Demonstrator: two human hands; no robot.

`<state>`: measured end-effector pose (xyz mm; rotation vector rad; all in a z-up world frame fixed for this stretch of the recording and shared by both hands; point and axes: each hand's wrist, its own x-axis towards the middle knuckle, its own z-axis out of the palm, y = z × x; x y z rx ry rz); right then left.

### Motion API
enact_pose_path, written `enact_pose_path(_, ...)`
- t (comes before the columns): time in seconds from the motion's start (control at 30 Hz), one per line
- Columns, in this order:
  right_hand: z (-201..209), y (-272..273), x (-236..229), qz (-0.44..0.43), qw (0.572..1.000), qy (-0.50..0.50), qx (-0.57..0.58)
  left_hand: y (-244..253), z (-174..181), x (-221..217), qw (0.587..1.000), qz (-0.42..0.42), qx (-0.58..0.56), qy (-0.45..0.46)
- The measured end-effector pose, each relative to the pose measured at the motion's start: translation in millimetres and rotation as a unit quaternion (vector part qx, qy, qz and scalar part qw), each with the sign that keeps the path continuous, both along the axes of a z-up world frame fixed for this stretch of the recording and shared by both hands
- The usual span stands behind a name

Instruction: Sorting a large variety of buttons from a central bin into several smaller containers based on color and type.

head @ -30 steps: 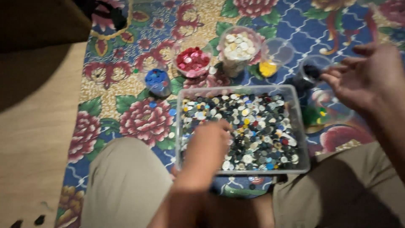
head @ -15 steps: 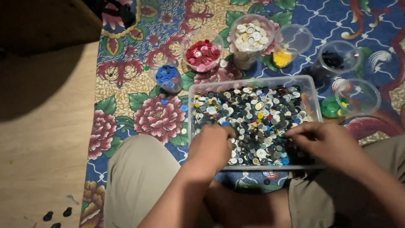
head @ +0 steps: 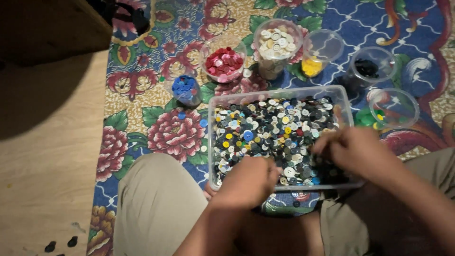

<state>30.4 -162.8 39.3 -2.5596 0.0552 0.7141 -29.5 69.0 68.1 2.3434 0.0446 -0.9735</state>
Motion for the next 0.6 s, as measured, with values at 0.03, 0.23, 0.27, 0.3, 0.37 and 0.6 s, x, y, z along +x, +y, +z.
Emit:
enact_pose_path(0.03,1.0,5.2,-7.7,-0.003,1.000,0.000,-0.001,3.1,-9.6,-0.4,1.000,-0.003,-0.001,0.000)
enact_pose_path(0.23,-19.5,31.8,-32.3,0.166,0.980,0.096,-0.052,4.3,-40.5,9.5,1.000,-0.016,0.010,0.000)
enact_pose_path(0.27,-25.6,34.7,-30.5,0.151,0.986,0.053,-0.050,2.1,-42.3,13.3,1.000,-0.019,0.017,-0.009)
enact_pose_path(0.3,-31.9,38.7,-28.2,0.136,0.989,0.010,-0.048,1.0,-43.8,17.4,0.999,-0.022,0.026,-0.019)
enact_pose_path(0.37,-28.3,32.4,-13.8,0.110,0.993,-0.011,-0.046,2.4,-32.2,24.2,1.000,-0.009,0.014,-0.020)
enact_pose_path(0.6,39.5,22.5,23.1,-0.117,0.987,0.079,0.072,27.7,-7.4,34.1,0.984,0.132,0.044,-0.108)
